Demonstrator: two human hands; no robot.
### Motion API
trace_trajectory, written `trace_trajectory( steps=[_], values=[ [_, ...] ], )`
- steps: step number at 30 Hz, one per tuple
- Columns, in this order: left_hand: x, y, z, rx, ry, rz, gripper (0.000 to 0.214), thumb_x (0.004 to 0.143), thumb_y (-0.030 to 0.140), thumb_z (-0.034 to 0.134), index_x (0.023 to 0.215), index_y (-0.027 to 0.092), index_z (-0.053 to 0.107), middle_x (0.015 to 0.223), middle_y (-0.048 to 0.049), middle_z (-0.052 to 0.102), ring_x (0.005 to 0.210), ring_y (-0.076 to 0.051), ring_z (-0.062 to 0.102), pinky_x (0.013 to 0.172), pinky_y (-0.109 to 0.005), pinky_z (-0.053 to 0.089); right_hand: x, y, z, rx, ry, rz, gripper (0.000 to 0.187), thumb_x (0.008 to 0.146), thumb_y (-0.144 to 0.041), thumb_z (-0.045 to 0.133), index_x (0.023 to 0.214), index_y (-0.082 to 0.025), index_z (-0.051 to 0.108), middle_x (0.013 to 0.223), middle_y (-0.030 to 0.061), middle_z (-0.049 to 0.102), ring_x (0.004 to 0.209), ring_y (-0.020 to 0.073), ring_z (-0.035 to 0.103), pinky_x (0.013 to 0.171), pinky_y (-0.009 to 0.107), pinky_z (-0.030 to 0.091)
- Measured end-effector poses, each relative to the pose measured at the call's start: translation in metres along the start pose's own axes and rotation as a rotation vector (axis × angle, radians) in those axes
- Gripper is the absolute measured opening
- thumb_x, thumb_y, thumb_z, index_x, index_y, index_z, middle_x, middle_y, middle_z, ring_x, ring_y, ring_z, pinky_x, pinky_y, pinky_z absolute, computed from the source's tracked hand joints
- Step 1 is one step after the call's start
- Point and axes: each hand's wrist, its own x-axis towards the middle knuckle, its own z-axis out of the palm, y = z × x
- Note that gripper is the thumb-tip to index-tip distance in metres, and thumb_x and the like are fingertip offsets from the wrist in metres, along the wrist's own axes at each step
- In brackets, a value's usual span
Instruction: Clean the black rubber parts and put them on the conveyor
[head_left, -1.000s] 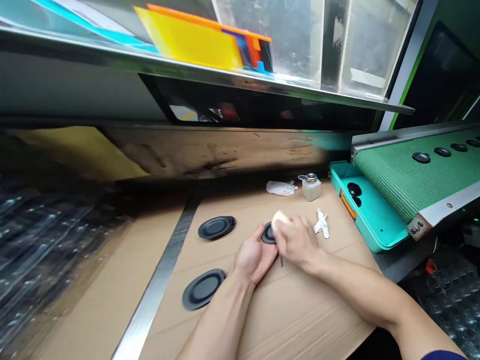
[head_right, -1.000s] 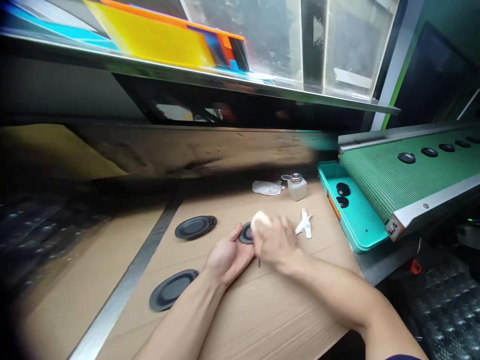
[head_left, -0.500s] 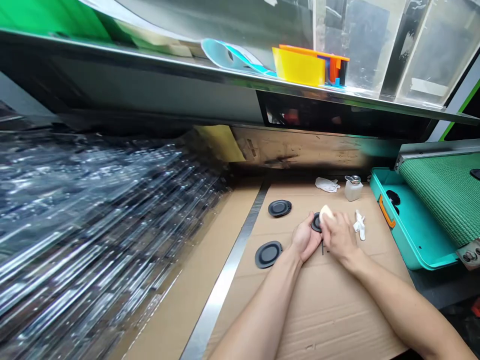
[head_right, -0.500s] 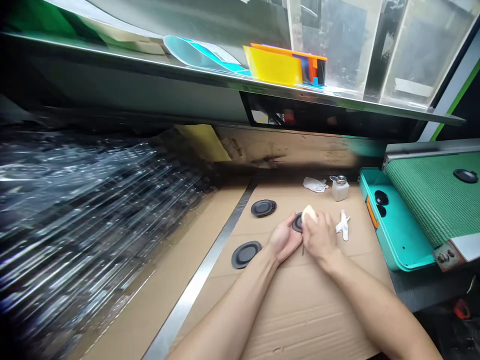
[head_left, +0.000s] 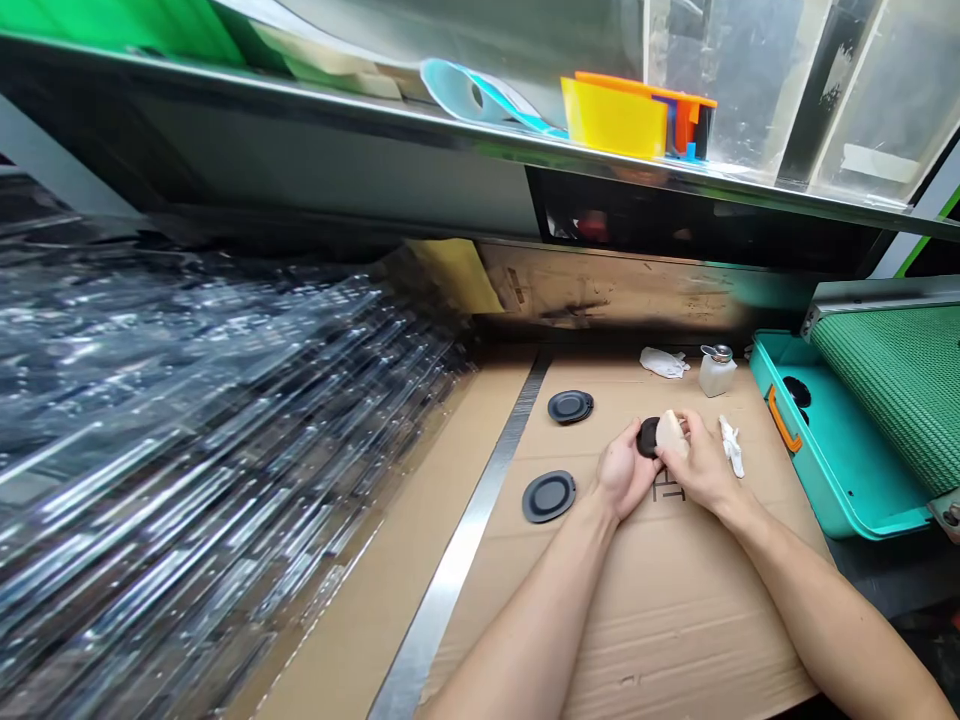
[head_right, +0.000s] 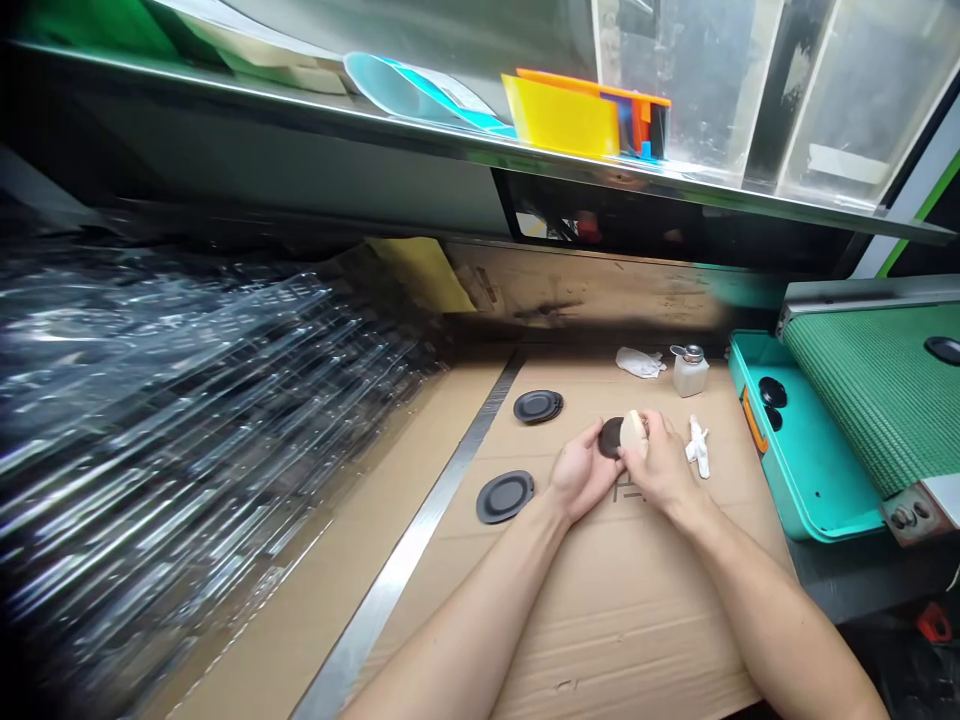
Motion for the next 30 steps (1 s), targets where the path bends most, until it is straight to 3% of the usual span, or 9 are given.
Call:
trace_trajectory(
  steps=[4, 8, 13, 17, 20, 25, 27, 30],
  values=[
    [0.0, -0.007, 0.003, 0.009, -0.002, -0.018, 0.037, 0.103, 0.03, 0.039, 0.113, 0.009, 0.068, 0.108, -0.0156, 0.074, 0.106, -0.026, 0.07, 0.1, -0.042, 0.055, -0.003, -0.011, 0.005, -0.006, -0.1, 0.06, 0.036, 0.095, -0.032, 0.052, 0.128, -0.02, 0.054, 0.115, 0.0095, 0.071, 0.105, 0.0237, 0.067, 0.09, 0.034, 0.051],
    [0.002, -0.009, 0.001, 0.006, -0.008, -0.028, 0.04, 0.103, 0.034, 0.039, 0.118, 0.009, 0.067, 0.113, -0.0166, 0.073, 0.11, -0.026, 0.069, 0.102, -0.04, 0.054, 0.006, -0.017, 0.012, -0.141, -0.059, 0.037, 0.036, 0.099, -0.031, 0.046, 0.133, -0.018, 0.05, 0.119, 0.0111, 0.07, 0.105, 0.0241, 0.068, 0.086, 0.032, 0.05],
    [0.006, -0.01, -0.004, 0.014, 0.013, 0.019, 0.035, 0.104, 0.029, 0.041, 0.122, 0.012, 0.065, 0.12, -0.0156, 0.072, 0.112, -0.023, 0.068, 0.101, -0.039, 0.055, 0.01, -0.013, 0.009, -0.353, -0.013, 0.124, 0.035, 0.102, -0.03, 0.041, 0.133, -0.016, 0.05, 0.116, 0.0126, 0.07, 0.104, 0.0248, 0.067, 0.085, 0.032, 0.048],
    [0.008, -0.015, -0.008, 0.039, 0.003, 0.022, 0.034, 0.101, 0.033, 0.047, 0.121, 0.012, 0.065, 0.121, -0.0154, 0.071, 0.113, -0.024, 0.068, 0.104, -0.039, 0.052, 0.002, -0.015, 0.007, -0.287, -0.092, 0.024, 0.032, 0.1, -0.03, 0.045, 0.129, -0.018, 0.052, 0.111, 0.0108, 0.071, 0.1, 0.0242, 0.068, 0.081, 0.031, 0.048],
    [0.007, -0.018, -0.007, 0.067, -0.013, 0.005, 0.035, 0.102, 0.034, 0.046, 0.12, 0.012, 0.066, 0.121, -0.0154, 0.071, 0.115, -0.025, 0.067, 0.105, -0.041, 0.052, 0.006, -0.014, 0.007, -0.303, -0.038, 0.03, 0.032, 0.101, -0.03, 0.044, 0.129, -0.018, 0.052, 0.112, 0.0113, 0.071, 0.1, 0.0243, 0.068, 0.081, 0.031, 0.047],
    [0.005, -0.006, -0.005, 0.137, 0.098, 0.128, 0.031, 0.103, 0.03, 0.042, 0.112, 0.01, 0.063, 0.109, -0.0169, 0.073, 0.103, -0.022, 0.071, 0.092, -0.037, 0.057, 0.01, -0.002, 0.001, -0.385, 0.023, 0.108, 0.031, 0.101, -0.031, 0.047, 0.128, -0.019, 0.055, 0.11, 0.0108, 0.072, 0.099, 0.0245, 0.067, 0.086, 0.033, 0.044],
    [0.004, 0.003, -0.006, 0.15, 0.126, 0.194, 0.029, 0.104, 0.033, 0.041, 0.116, 0.013, 0.059, 0.102, -0.0147, 0.073, 0.094, -0.021, 0.073, 0.085, -0.035, 0.059, 0.005, 0.0, -0.003, -0.348, 0.002, 0.065, 0.029, 0.101, -0.033, 0.048, 0.126, -0.02, 0.057, 0.108, 0.0085, 0.073, 0.099, 0.0231, 0.066, 0.092, 0.035, 0.042],
    [0.003, 0.017, -0.008, 0.122, 0.136, 0.198, 0.03, 0.103, 0.043, 0.041, 0.115, 0.018, 0.054, 0.094, -0.0127, 0.072, 0.081, -0.02, 0.073, 0.07, -0.031, 0.06, 0.0, -0.002, -0.014, -0.377, 0.007, -0.02, 0.029, 0.104, -0.04, 0.044, 0.108, -0.023, 0.067, 0.102, 0.0063, 0.072, 0.1, 0.0214, 0.063, 0.096, 0.036, 0.039]
  ],
)
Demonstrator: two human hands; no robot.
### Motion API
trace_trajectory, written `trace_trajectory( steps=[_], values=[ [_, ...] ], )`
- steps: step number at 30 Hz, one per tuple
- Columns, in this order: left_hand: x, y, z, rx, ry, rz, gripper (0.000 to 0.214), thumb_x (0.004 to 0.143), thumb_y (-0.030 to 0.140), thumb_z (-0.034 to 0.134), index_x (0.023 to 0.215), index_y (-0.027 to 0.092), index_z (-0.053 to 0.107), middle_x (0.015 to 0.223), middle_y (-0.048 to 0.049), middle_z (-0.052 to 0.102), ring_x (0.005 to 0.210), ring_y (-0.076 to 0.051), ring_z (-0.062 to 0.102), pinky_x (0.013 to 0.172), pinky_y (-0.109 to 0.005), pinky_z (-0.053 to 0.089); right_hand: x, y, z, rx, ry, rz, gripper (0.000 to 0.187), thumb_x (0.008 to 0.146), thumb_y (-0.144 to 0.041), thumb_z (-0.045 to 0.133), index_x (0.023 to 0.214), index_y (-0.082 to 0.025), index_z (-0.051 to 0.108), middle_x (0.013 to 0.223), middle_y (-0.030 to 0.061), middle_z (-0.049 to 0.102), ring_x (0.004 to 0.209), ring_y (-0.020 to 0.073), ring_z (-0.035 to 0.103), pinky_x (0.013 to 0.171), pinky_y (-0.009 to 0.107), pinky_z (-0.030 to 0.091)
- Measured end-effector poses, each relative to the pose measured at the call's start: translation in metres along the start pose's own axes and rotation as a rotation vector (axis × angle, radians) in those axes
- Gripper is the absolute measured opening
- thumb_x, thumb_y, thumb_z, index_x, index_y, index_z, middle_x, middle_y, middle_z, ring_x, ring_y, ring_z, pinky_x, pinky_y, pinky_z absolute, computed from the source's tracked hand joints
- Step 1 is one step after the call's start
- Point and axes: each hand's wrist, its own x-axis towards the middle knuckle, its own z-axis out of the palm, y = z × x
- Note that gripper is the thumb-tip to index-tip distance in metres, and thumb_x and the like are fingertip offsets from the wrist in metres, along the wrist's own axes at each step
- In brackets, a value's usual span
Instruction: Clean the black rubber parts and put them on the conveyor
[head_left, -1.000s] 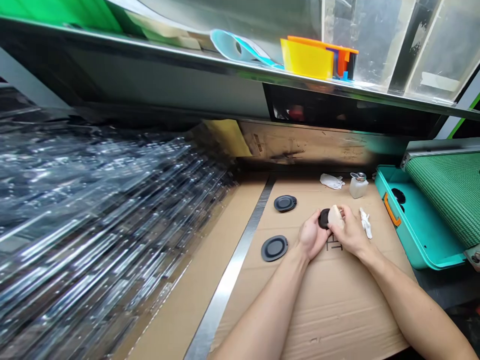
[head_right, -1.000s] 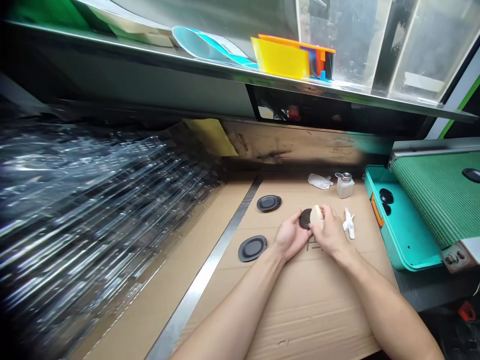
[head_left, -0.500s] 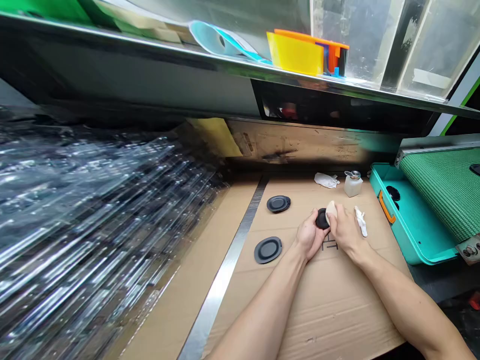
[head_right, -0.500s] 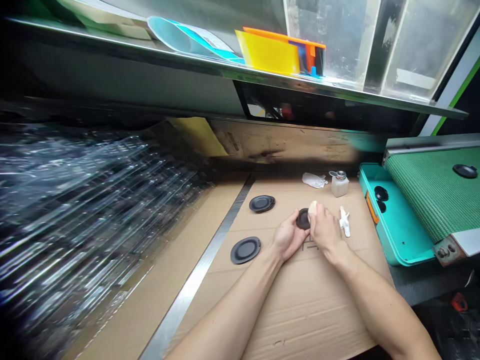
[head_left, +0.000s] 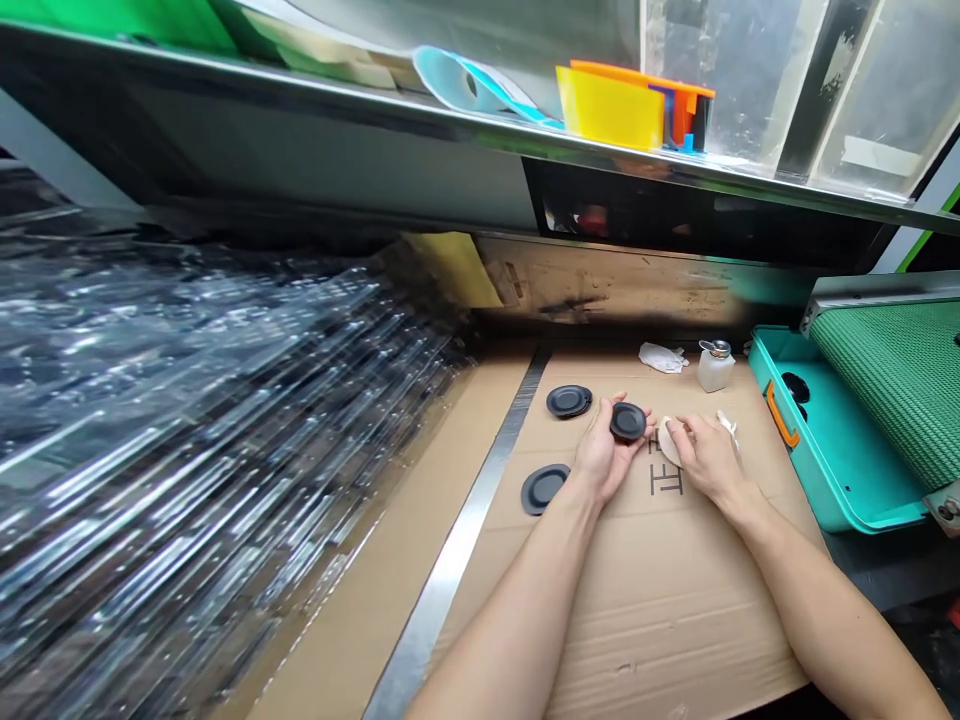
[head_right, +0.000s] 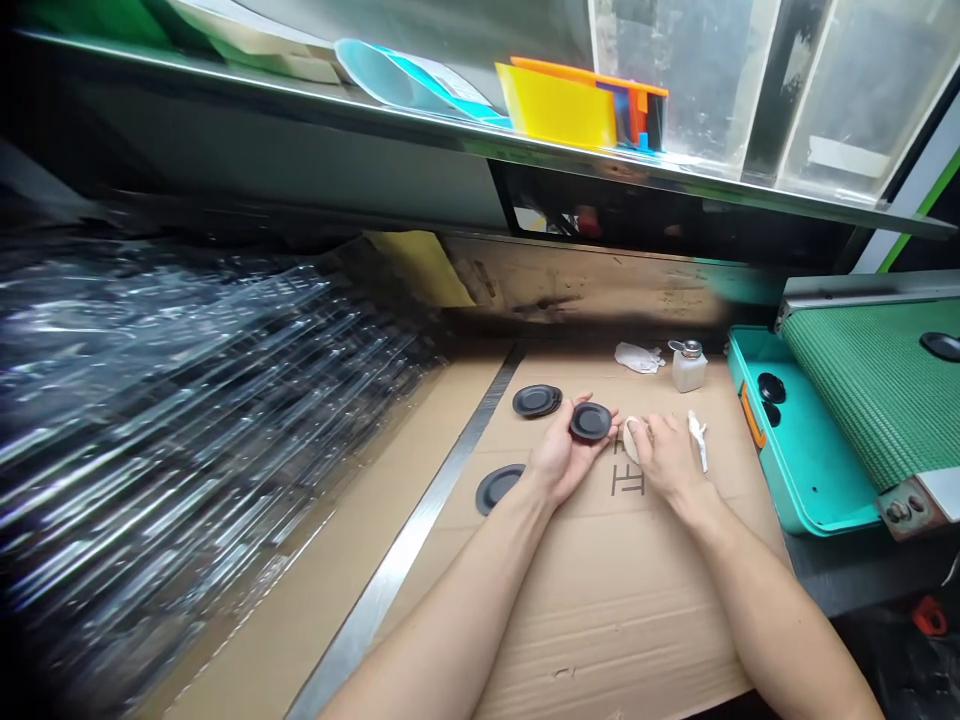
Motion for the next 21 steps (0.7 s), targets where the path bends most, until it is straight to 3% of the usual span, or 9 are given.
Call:
trace_trajectory(
  steps=[2, 5, 9, 11, 14, 17, 21],
  values=[
    [-0.001, 0.006, -0.001, -0.019, 0.01, -0.083, 0.039, 0.101, 0.053, 0.04, 0.104, 0.017, 0.054, 0.092, -0.0151, 0.07, 0.073, -0.02, 0.071, 0.057, -0.025, 0.056, 0.001, 0.004, -0.01, -0.124, 0.051, 0.026, 0.036, 0.104, -0.043, 0.041, 0.1, -0.023, 0.071, 0.105, 0.0093, 0.07, 0.103, 0.0237, 0.059, 0.092, 0.036, 0.04],
    [-0.004, 0.013, 0.0, -0.043, 0.033, -0.256, 0.056, 0.098, 0.064, 0.031, 0.093, 0.013, 0.054, 0.093, -0.0207, 0.068, 0.062, -0.018, 0.066, 0.042, -0.02, 0.047, 0.005, 0.019, -0.021, -0.354, 0.072, 0.182, 0.034, 0.1, -0.044, 0.049, 0.107, -0.02, 0.071, 0.115, 0.0161, 0.067, 0.107, 0.0309, 0.056, 0.085, 0.039, 0.041],
    [-0.009, 0.02, 0.005, -0.135, 0.025, -0.417, 0.058, 0.101, 0.056, 0.023, 0.1, 0.008, 0.056, 0.095, -0.0242, 0.066, 0.06, -0.015, 0.061, 0.039, -0.018, 0.045, 0.011, 0.041, -0.021, -0.409, -0.152, 0.314, 0.031, 0.097, -0.04, 0.051, 0.099, -0.016, 0.071, 0.104, 0.0178, 0.069, 0.093, 0.0302, 0.063, 0.073, 0.036, 0.04],
    [-0.012, 0.024, 0.007, -0.182, 0.024, -0.448, 0.05, 0.102, 0.046, 0.024, 0.103, 0.008, 0.056, 0.094, -0.023, 0.065, 0.059, -0.013, 0.059, 0.038, -0.016, 0.044, 0.012, 0.047, -0.018, -0.332, -0.186, 0.275, 0.03, 0.099, -0.035, 0.047, 0.094, -0.017, 0.07, 0.098, 0.0148, 0.07, 0.087, 0.026, 0.064, 0.072, 0.033, 0.04],
    [-0.014, 0.026, 0.008, -0.211, 0.046, -0.487, 0.041, 0.1, 0.036, 0.026, 0.1, 0.009, 0.056, 0.087, -0.0183, 0.063, 0.054, -0.01, 0.054, 0.036, -0.013, 0.04, 0.013, 0.048, -0.013, -0.159, -0.126, 0.119, 0.028, 0.1, -0.033, 0.045, 0.095, -0.02, 0.069, 0.098, 0.0104, 0.07, 0.09, 0.0223, 0.064, 0.077, 0.03, 0.042],
    [-0.014, 0.025, 0.008, -0.181, 0.065, -0.515, 0.036, 0.099, 0.036, 0.027, 0.093, 0.012, 0.054, 0.079, -0.0142, 0.061, 0.05, -0.009, 0.052, 0.035, -0.013, 0.04, 0.013, 0.043, -0.01, 0.029, -0.049, -0.02, 0.025, 0.1, -0.031, 0.046, 0.1, -0.021, 0.069, 0.101, 0.009, 0.07, 0.096, 0.0212, 0.064, 0.085, 0.029, 0.045],
    [-0.014, 0.017, 0.008, -0.045, 0.048, -0.453, 0.035, 0.097, 0.035, 0.027, 0.09, 0.013, 0.054, 0.074, -0.0144, 0.063, 0.047, -0.012, 0.054, 0.035, -0.016, 0.04, 0.011, 0.03, -0.007, 0.222, 0.04, -0.159, 0.025, 0.101, -0.029, 0.047, 0.111, -0.02, 0.068, 0.107, 0.0089, 0.07, 0.1, 0.0208, 0.064, 0.088, 0.031, 0.048]
  ],
)
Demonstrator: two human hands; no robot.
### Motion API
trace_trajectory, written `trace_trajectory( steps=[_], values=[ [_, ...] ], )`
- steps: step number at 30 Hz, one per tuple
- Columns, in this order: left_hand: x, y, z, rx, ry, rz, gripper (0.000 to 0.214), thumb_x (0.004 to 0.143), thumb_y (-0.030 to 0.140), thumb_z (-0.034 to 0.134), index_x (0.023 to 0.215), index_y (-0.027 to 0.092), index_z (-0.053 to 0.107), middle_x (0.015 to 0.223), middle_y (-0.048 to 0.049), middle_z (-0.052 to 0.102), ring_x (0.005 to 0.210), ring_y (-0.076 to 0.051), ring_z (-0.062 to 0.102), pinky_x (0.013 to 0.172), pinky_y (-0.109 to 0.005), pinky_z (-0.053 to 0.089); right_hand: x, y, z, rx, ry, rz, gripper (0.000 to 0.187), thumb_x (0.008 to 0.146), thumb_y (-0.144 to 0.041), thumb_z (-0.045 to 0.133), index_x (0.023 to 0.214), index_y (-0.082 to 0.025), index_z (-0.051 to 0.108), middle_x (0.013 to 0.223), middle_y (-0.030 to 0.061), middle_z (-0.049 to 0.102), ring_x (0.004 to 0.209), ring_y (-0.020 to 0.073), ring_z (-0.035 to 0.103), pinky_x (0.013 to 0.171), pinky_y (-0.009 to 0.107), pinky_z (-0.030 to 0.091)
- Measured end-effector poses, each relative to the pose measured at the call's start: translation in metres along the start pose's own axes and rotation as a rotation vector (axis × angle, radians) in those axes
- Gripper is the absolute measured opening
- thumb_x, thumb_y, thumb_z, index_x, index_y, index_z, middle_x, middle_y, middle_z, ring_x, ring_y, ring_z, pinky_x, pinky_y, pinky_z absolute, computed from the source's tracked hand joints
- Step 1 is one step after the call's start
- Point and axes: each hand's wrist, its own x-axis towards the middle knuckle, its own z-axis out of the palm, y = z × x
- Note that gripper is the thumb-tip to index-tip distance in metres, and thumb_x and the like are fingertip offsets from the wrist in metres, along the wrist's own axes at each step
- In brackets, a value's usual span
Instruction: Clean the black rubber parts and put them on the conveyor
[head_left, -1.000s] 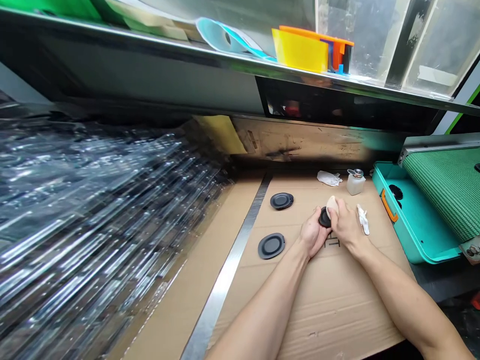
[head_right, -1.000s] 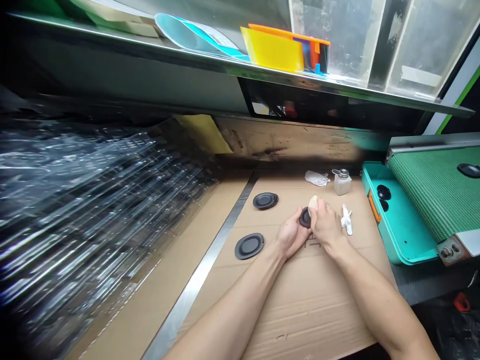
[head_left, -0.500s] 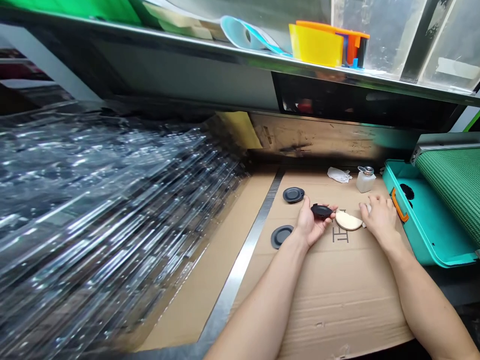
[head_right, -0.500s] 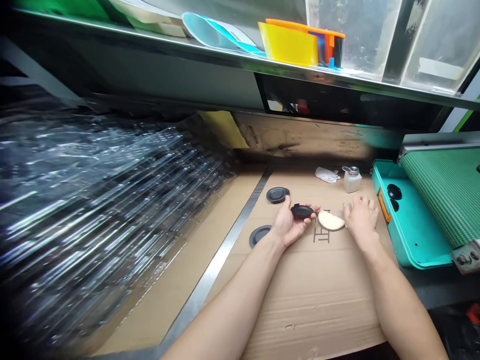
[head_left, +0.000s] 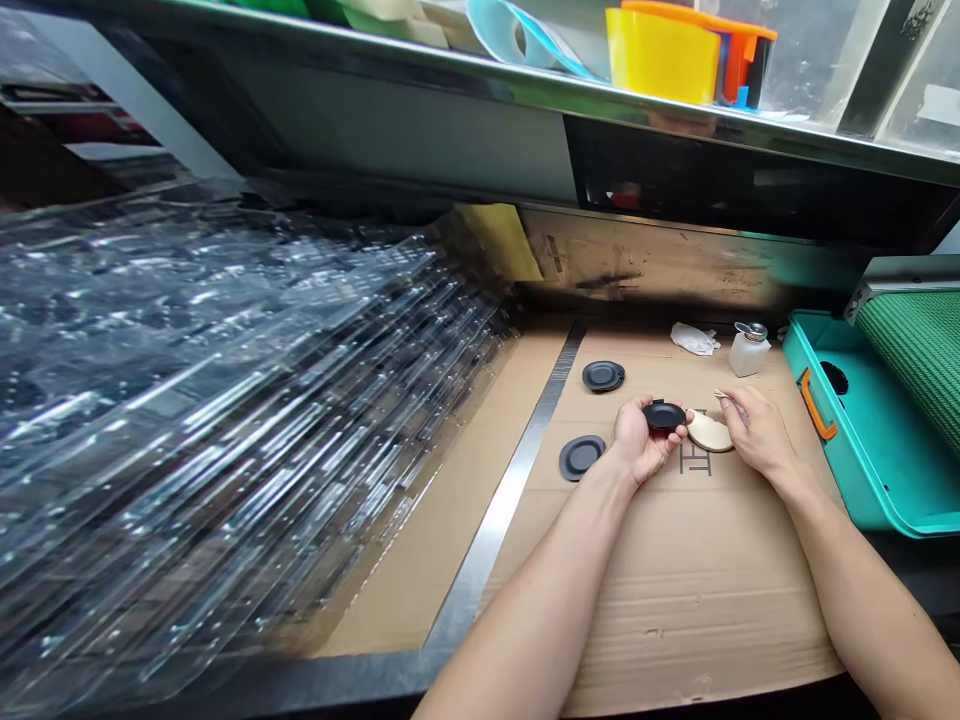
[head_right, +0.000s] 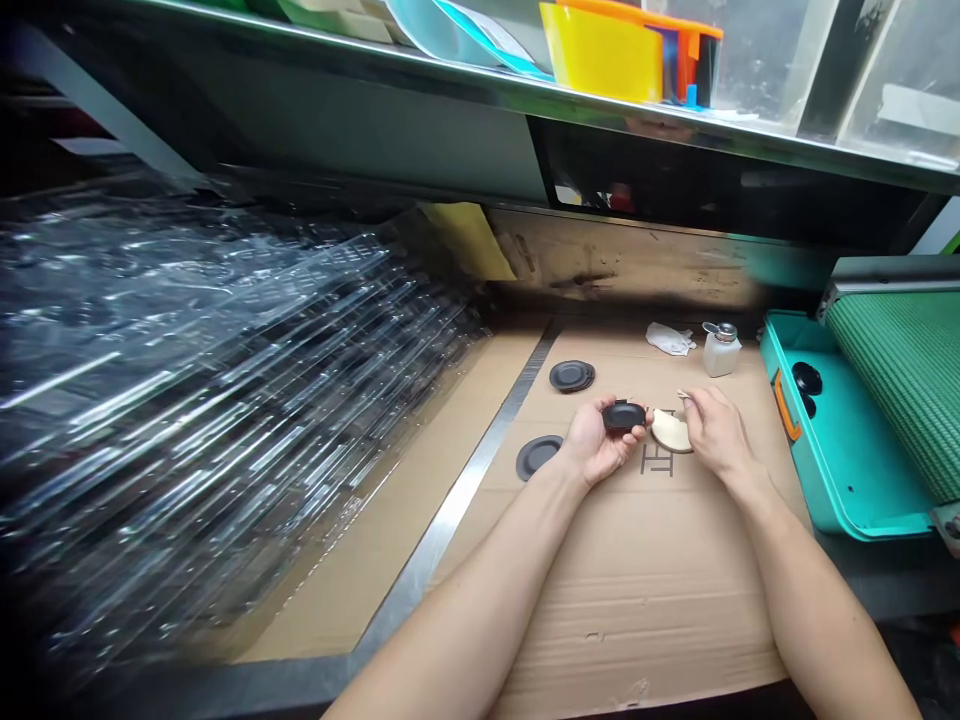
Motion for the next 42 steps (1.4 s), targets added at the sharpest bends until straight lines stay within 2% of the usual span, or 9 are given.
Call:
trace_trajectory(
  steps=[5, 8, 13, 15, 18, 22, 28, 39, 42],
  values=[
    [0.005, -0.015, 0.003, 0.195, -0.096, 0.129, 0.034, 0.097, 0.033, 0.029, 0.091, 0.013, 0.056, 0.071, -0.0119, 0.066, 0.045, -0.016, 0.057, 0.036, -0.021, 0.039, -0.004, -0.015, 0.007, 0.086, 0.009, -0.073, 0.024, 0.101, -0.031, 0.048, 0.112, -0.022, 0.068, 0.102, 0.0068, 0.07, 0.094, 0.0195, 0.066, 0.084, 0.03, 0.05],
    [0.007, -0.027, 0.006, 0.304, -0.152, 0.131, 0.044, 0.101, 0.042, 0.029, 0.085, 0.014, 0.058, 0.063, -0.0069, 0.062, 0.043, -0.014, 0.056, 0.035, -0.02, 0.036, -0.007, -0.023, 0.009, 0.03, -0.029, -0.089, 0.026, 0.102, -0.033, 0.046, 0.114, -0.023, 0.068, 0.103, 0.0066, 0.07, 0.092, 0.0185, 0.065, 0.082, 0.029, 0.05],
    [0.01, -0.04, 0.003, 0.687, 0.015, 0.286, 0.063, 0.095, 0.068, 0.031, 0.067, 0.017, 0.057, 0.044, -0.0032, 0.052, 0.032, -0.011, 0.042, 0.033, -0.023, 0.024, -0.009, -0.036, 0.008, -0.231, -0.078, -0.061, 0.029, 0.104, -0.033, 0.043, 0.112, -0.024, 0.069, 0.102, 0.0056, 0.069, 0.091, 0.0174, 0.063, 0.077, 0.026, 0.043],
    [0.011, -0.04, -0.001, 0.832, 0.103, 0.339, 0.068, 0.093, 0.073, 0.03, 0.062, 0.019, 0.057, 0.04, -0.0029, 0.051, 0.032, -0.012, 0.041, 0.036, -0.025, 0.026, -0.008, -0.039, 0.006, -0.329, -0.111, -0.073, 0.031, 0.104, -0.032, 0.041, 0.105, -0.022, 0.071, 0.098, 0.0058, 0.069, 0.088, 0.0172, 0.062, 0.076, 0.027, 0.041],
    [0.008, -0.035, -0.002, 1.04, 0.15, 0.429, 0.072, 0.095, 0.07, 0.027, 0.054, 0.02, 0.058, 0.041, -0.0053, 0.053, 0.04, -0.016, 0.051, 0.046, -0.028, 0.037, -0.007, -0.04, 0.003, -0.432, -0.175, -0.09, 0.032, 0.102, -0.031, 0.043, 0.091, -0.021, 0.072, 0.089, 0.0061, 0.068, 0.082, 0.0171, 0.06, 0.073, 0.028, 0.038],
    [0.002, -0.031, 0.004, 1.238, 0.089, 0.503, 0.074, 0.099, 0.059, 0.022, 0.048, 0.02, 0.06, 0.047, -0.0083, 0.06, 0.055, -0.021, 0.061, 0.063, -0.03, 0.045, -0.006, -0.035, 0.003, -0.464, -0.204, -0.115, 0.03, 0.098, -0.029, 0.048, 0.08, -0.02, 0.071, 0.083, 0.0056, 0.068, 0.076, 0.0164, 0.059, 0.071, 0.028, 0.036],
    [0.001, -0.031, 0.009, 1.285, 0.061, 0.488, 0.069, 0.098, 0.053, 0.025, 0.045, 0.022, 0.057, 0.048, -0.0077, 0.061, 0.055, -0.02, 0.06, 0.065, -0.03, 0.045, -0.006, -0.03, 0.006, -0.444, -0.161, -0.188, 0.033, 0.098, -0.026, 0.046, 0.076, -0.019, 0.07, 0.082, 0.0059, 0.068, 0.075, 0.0164, 0.057, 0.072, 0.028, 0.037],
    [0.004, -0.033, 0.005, 1.276, 0.061, 0.522, 0.065, 0.097, 0.048, 0.027, 0.046, 0.021, 0.057, 0.048, -0.0066, 0.061, 0.053, -0.019, 0.059, 0.062, -0.029, 0.044, -0.004, -0.029, 0.006, -0.416, -0.175, -0.189, 0.032, 0.097, -0.025, 0.048, 0.072, -0.019, 0.068, 0.079, 0.0052, 0.067, 0.073, 0.0159, 0.057, 0.073, 0.027, 0.039],
    [0.006, -0.033, 0.004, 1.287, 0.061, 0.521, 0.064, 0.096, 0.05, 0.029, 0.046, 0.021, 0.058, 0.048, -0.0071, 0.062, 0.054, -0.019, 0.059, 0.061, -0.029, 0.044, -0.004, -0.029, 0.004, -0.4, -0.224, -0.167, 0.028, 0.094, -0.024, 0.051, 0.072, -0.02, 0.068, 0.078, 0.004, 0.066, 0.072, 0.0155, 0.056, 0.07, 0.027, 0.038]
  ],
)
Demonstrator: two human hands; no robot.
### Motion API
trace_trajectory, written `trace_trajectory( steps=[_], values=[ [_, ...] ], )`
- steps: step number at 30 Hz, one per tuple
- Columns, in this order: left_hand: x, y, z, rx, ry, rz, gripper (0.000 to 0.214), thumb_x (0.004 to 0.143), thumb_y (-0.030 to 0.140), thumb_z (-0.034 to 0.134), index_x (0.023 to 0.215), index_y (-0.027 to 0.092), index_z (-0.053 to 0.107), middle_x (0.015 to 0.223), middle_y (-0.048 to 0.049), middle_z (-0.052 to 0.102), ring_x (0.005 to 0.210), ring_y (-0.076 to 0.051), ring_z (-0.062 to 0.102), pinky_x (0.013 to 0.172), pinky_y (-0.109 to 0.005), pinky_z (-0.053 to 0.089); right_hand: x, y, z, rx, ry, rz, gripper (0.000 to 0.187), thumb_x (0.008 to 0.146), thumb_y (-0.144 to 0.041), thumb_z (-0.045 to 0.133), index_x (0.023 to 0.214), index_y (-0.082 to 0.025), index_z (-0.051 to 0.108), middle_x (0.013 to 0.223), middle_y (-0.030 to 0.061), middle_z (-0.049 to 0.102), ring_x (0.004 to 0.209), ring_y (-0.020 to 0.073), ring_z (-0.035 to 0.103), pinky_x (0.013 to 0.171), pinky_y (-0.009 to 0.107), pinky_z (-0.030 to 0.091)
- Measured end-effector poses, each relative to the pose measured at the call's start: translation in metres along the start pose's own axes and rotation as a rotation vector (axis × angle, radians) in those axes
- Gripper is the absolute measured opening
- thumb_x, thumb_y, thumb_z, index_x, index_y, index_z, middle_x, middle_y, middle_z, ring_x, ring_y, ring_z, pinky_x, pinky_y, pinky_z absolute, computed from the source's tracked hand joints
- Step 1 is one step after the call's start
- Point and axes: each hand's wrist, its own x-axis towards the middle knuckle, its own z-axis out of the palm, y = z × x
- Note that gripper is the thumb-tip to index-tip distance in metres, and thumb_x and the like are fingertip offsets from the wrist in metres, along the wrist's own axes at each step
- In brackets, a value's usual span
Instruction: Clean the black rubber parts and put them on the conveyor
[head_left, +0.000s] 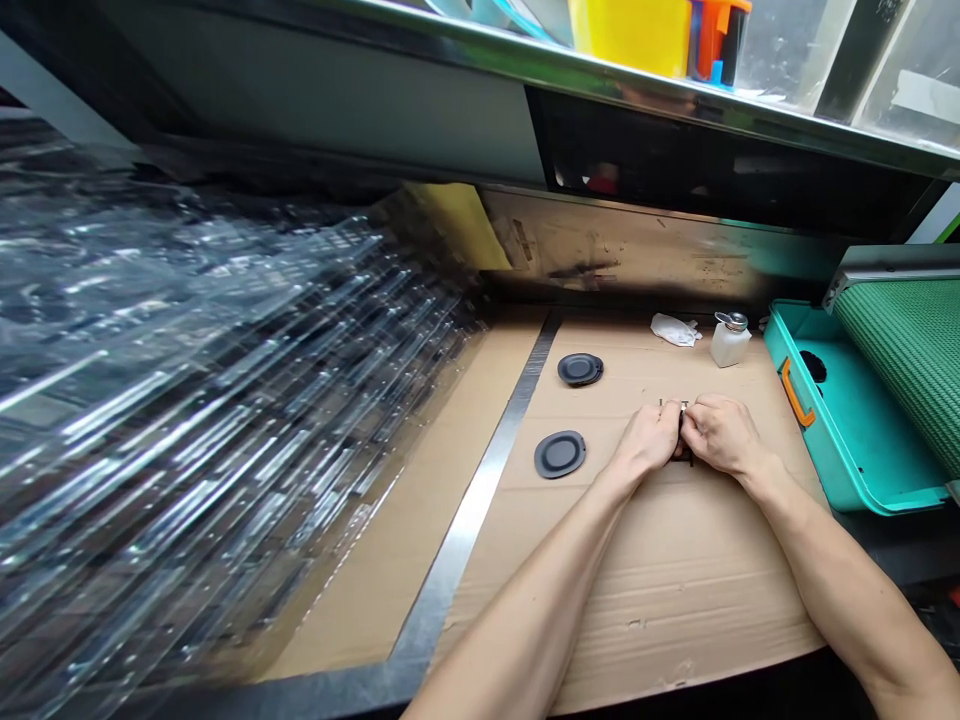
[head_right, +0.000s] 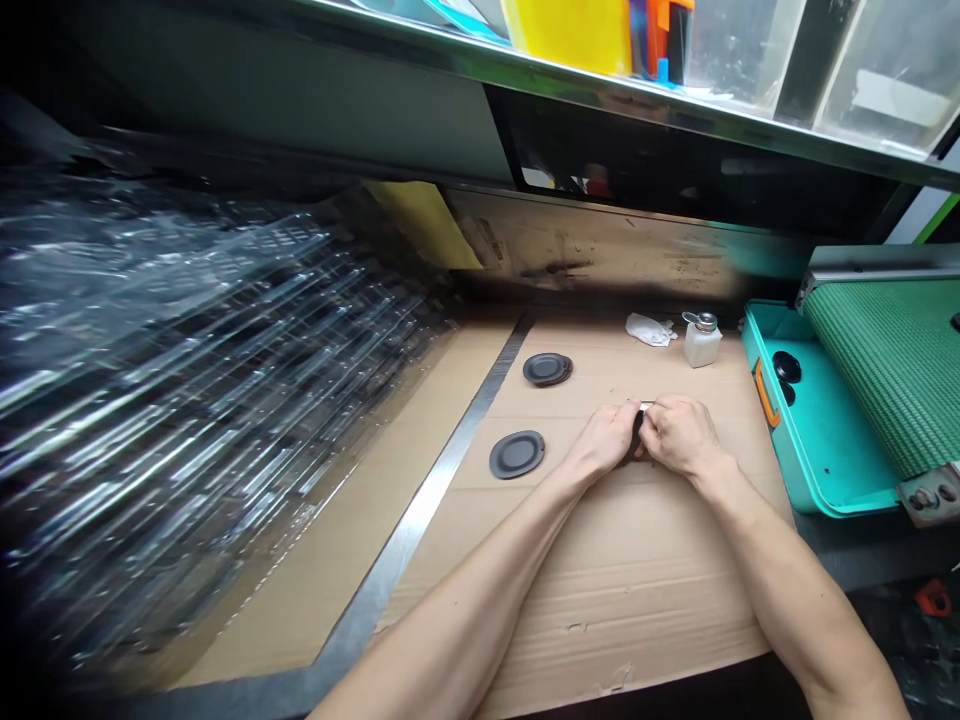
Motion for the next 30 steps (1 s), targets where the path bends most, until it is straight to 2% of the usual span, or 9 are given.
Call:
trace_trajectory(
  steps=[2, 7, 13, 17, 21, 26, 30],
  values=[
    [0.0, 0.0, 0.0, 0.007, -0.009, -0.003, 0.065, 0.095, 0.051, 0.029, 0.045, 0.02, 0.058, 0.048, -0.0072, 0.061, 0.053, -0.019, 0.059, 0.061, -0.029, 0.044, 0.0, 0.001, -0.001, 0.015, -0.027, -0.002, 0.027, 0.093, -0.023, 0.052, 0.072, -0.02, 0.067, 0.076, 0.0032, 0.065, 0.071, 0.0152, 0.056, 0.069, 0.026, 0.038],
    [-0.001, 0.0, 0.0, -0.019, -0.038, 0.009, 0.067, 0.096, 0.051, 0.026, 0.047, 0.019, 0.059, 0.05, -0.0072, 0.063, 0.052, -0.017, 0.059, 0.06, -0.028, 0.044, 0.0, 0.003, -0.005, 0.036, 0.016, -0.046, 0.031, 0.095, -0.023, 0.048, 0.071, -0.02, 0.067, 0.077, 0.0041, 0.065, 0.073, 0.0154, 0.056, 0.073, 0.026, 0.039],
    [-0.001, 0.0, 0.002, -0.01, -0.021, 0.0, 0.064, 0.095, 0.05, 0.03, 0.048, 0.019, 0.058, 0.049, -0.007, 0.062, 0.051, -0.017, 0.058, 0.058, -0.028, 0.043, 0.002, 0.001, -0.013, 0.07, -0.112, 0.01, 0.027, 0.092, -0.021, 0.052, 0.069, -0.02, 0.067, 0.074, 0.0022, 0.064, 0.067, 0.0141, 0.054, 0.066, 0.025, 0.037],
    [-0.001, -0.002, 0.003, -0.019, -0.021, 0.033, 0.064, 0.096, 0.05, 0.03, 0.049, 0.019, 0.059, 0.051, -0.0076, 0.064, 0.053, -0.018, 0.06, 0.059, -0.028, 0.044, 0.001, 0.002, -0.014, 0.099, -0.07, 0.0, 0.03, 0.093, -0.022, 0.05, 0.069, -0.02, 0.068, 0.075, 0.003, 0.065, 0.071, 0.0145, 0.057, 0.068, 0.024, 0.038],
    [-0.001, -0.004, 0.004, 0.001, -0.025, 0.028, 0.062, 0.095, 0.05, 0.031, 0.048, 0.019, 0.058, 0.051, -0.0076, 0.064, 0.052, -0.018, 0.06, 0.057, -0.028, 0.043, -0.001, 0.003, -0.015, 0.113, -0.101, 0.015, 0.028, 0.091, -0.02, 0.053, 0.068, -0.021, 0.068, 0.073, 0.0015, 0.065, 0.066, 0.0134, 0.055, 0.065, 0.024, 0.036],
    [-0.002, -0.004, 0.004, 0.012, -0.026, 0.045, 0.065, 0.096, 0.051, 0.029, 0.048, 0.019, 0.059, 0.053, -0.0083, 0.064, 0.054, -0.019, 0.061, 0.059, -0.029, 0.044, -0.001, 0.002, -0.016, 0.1, -0.069, 0.011, 0.03, 0.094, -0.022, 0.05, 0.07, -0.02, 0.069, 0.077, 0.0031, 0.067, 0.07, 0.0142, 0.057, 0.067, 0.024, 0.037],
    [-0.002, -0.004, 0.004, 0.001, -0.024, 0.048, 0.062, 0.095, 0.049, 0.031, 0.05, 0.019, 0.061, 0.053, -0.0088, 0.065, 0.055, -0.02, 0.062, 0.061, -0.029, 0.046, -0.002, 0.001, -0.017, 0.13, -0.111, 0.041, 0.029, 0.092, -0.022, 0.052, 0.069, -0.02, 0.069, 0.077, 0.0027, 0.068, 0.068, 0.0137, 0.057, 0.067, 0.024, 0.037]
  ],
)
